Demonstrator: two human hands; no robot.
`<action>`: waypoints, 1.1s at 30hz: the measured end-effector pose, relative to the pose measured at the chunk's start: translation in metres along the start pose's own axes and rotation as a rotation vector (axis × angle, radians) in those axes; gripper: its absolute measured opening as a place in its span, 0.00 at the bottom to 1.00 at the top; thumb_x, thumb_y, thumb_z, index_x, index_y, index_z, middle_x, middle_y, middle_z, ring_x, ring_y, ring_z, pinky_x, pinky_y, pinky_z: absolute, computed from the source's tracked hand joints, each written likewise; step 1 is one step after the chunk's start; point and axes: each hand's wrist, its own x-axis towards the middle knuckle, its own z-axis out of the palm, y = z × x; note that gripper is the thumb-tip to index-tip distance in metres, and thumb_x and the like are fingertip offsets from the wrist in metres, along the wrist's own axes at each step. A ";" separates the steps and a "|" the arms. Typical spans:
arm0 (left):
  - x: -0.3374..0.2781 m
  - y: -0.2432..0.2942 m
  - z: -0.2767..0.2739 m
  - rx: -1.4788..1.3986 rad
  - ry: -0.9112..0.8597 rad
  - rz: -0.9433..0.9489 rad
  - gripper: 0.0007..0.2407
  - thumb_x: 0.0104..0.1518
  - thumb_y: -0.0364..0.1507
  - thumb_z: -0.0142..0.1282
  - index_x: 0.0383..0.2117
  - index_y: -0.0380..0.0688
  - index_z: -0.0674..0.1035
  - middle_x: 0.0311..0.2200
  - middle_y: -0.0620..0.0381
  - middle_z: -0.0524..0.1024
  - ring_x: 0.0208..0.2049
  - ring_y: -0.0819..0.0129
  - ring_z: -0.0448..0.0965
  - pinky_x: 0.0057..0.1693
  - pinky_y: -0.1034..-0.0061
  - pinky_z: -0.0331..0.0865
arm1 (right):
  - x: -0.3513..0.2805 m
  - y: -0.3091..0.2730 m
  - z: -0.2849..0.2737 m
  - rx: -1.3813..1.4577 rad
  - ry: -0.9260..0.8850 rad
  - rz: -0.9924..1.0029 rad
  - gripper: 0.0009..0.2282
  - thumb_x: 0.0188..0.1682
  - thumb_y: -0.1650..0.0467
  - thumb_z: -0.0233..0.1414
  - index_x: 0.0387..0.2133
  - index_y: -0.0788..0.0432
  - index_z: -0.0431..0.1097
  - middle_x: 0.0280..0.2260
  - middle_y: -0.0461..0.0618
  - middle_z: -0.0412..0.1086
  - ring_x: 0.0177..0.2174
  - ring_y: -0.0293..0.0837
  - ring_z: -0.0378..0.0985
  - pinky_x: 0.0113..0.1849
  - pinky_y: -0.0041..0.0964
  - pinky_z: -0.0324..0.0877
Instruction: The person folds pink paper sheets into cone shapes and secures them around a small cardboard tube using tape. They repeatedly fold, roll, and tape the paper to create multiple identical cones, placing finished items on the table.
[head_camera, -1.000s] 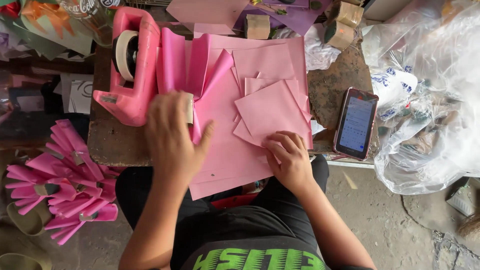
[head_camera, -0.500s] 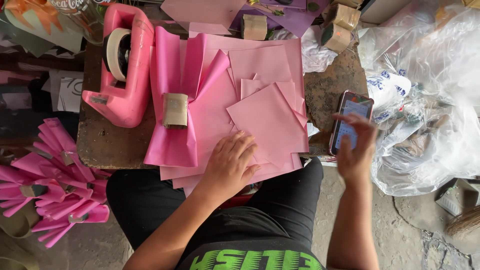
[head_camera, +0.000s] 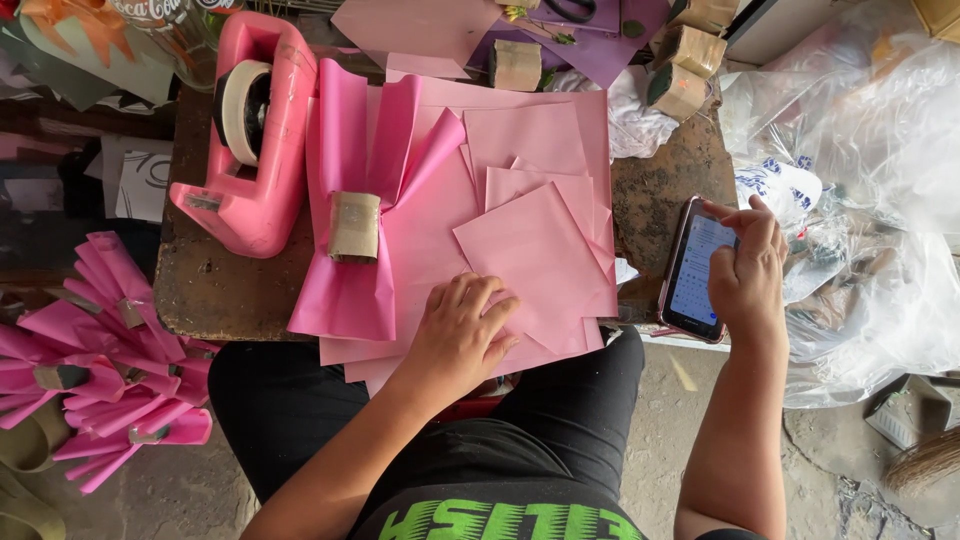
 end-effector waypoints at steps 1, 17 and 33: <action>0.000 -0.001 0.001 0.000 0.000 0.000 0.15 0.56 0.40 0.63 0.46 0.51 0.79 0.50 0.57 0.70 0.53 0.54 0.69 0.55 0.58 0.63 | -0.001 0.000 -0.002 0.001 0.000 0.000 0.16 0.43 0.79 0.34 0.45 0.62 0.54 0.56 0.53 0.71 0.66 0.65 0.53 0.59 0.63 0.46; 0.003 -0.004 -0.004 -0.042 -0.027 -0.013 0.16 0.56 0.41 0.60 0.48 0.52 0.78 0.51 0.59 0.70 0.52 0.54 0.67 0.55 0.58 0.63 | -0.040 0.062 0.006 0.309 0.213 0.592 0.03 0.59 0.74 0.52 0.40 0.59 0.74 0.34 0.48 0.74 0.35 0.38 0.76 0.38 0.32 0.75; 0.007 -0.010 -0.003 -0.123 -0.022 -0.056 0.21 0.45 0.44 0.70 0.42 0.55 0.77 0.49 0.61 0.69 0.51 0.55 0.67 0.48 0.56 0.67 | -0.068 0.058 0.009 0.498 0.380 0.474 0.04 0.60 0.77 0.49 0.40 0.60 0.71 0.39 0.48 0.76 0.38 0.39 0.78 0.43 0.31 0.78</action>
